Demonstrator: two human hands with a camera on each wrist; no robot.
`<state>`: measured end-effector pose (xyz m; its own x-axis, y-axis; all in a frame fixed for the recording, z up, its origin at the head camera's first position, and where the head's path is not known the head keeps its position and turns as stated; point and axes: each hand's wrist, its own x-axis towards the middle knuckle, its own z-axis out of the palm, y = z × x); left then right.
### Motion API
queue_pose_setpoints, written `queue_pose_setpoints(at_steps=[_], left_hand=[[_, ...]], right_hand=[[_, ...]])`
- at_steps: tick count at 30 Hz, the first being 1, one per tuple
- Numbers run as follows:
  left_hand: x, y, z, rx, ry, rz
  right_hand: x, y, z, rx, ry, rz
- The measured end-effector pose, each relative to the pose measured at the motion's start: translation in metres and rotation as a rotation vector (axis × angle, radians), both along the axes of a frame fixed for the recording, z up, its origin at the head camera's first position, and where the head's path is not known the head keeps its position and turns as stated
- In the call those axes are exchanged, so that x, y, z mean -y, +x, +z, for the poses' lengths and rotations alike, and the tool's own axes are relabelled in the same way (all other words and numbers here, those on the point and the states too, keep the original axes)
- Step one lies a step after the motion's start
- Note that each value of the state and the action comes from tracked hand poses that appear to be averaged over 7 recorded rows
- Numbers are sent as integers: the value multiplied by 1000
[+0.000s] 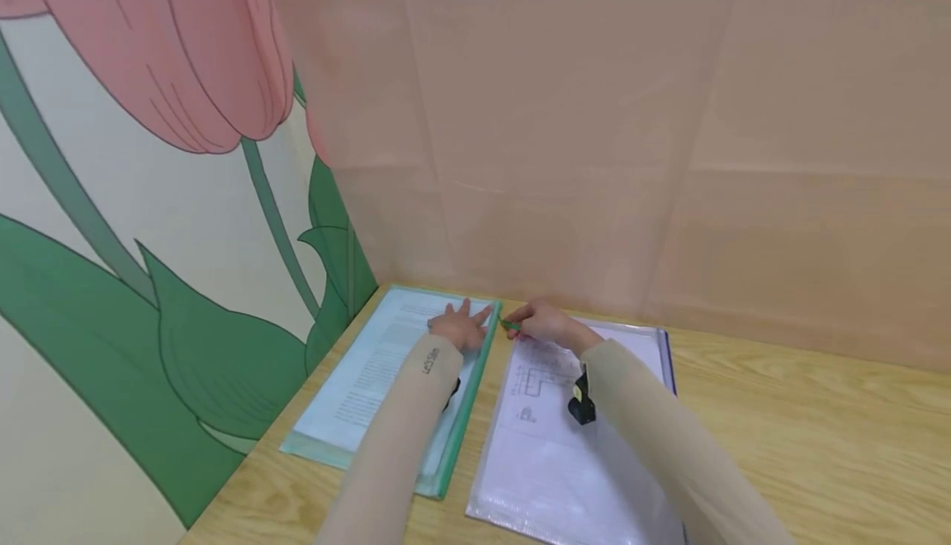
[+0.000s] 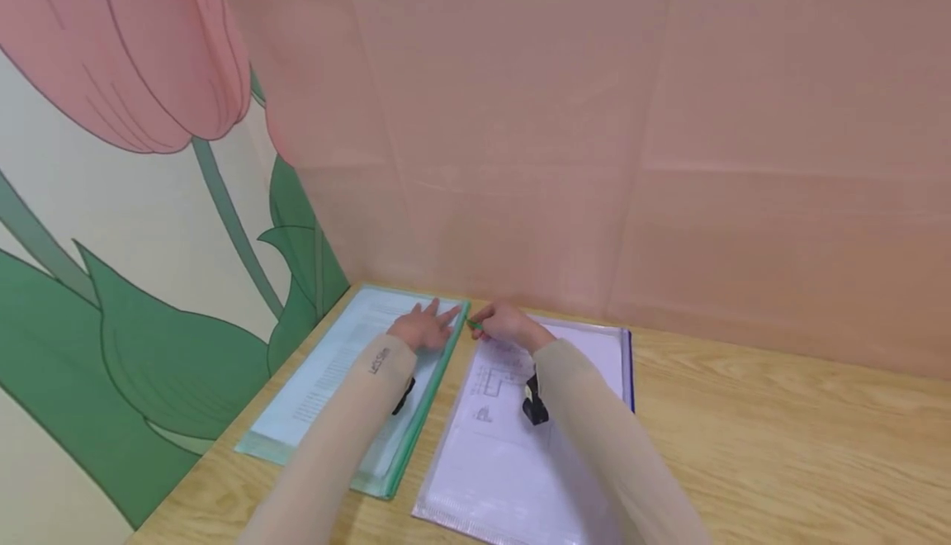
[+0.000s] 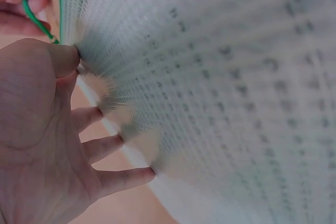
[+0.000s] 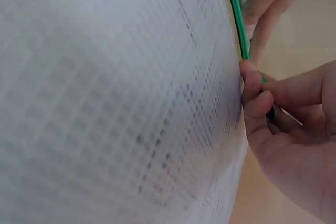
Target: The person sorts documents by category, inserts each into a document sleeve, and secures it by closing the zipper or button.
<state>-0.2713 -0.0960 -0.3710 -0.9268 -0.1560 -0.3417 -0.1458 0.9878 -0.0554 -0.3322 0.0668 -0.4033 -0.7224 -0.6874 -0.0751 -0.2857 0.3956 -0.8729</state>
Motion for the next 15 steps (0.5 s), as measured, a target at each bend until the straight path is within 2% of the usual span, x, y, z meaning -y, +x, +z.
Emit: queue_pose_setpoints(at_steps=[6,11,15], left_hand=[[0,-1,0,0,-14,1],[1,-2,-2,-1,-2,3],[2,-4,-4,-2,6,1]], right_hand=[[-8,7,5,-1,28,87],[-11,15,5,46,18,166],[-14,21,5,88,-8,198]])
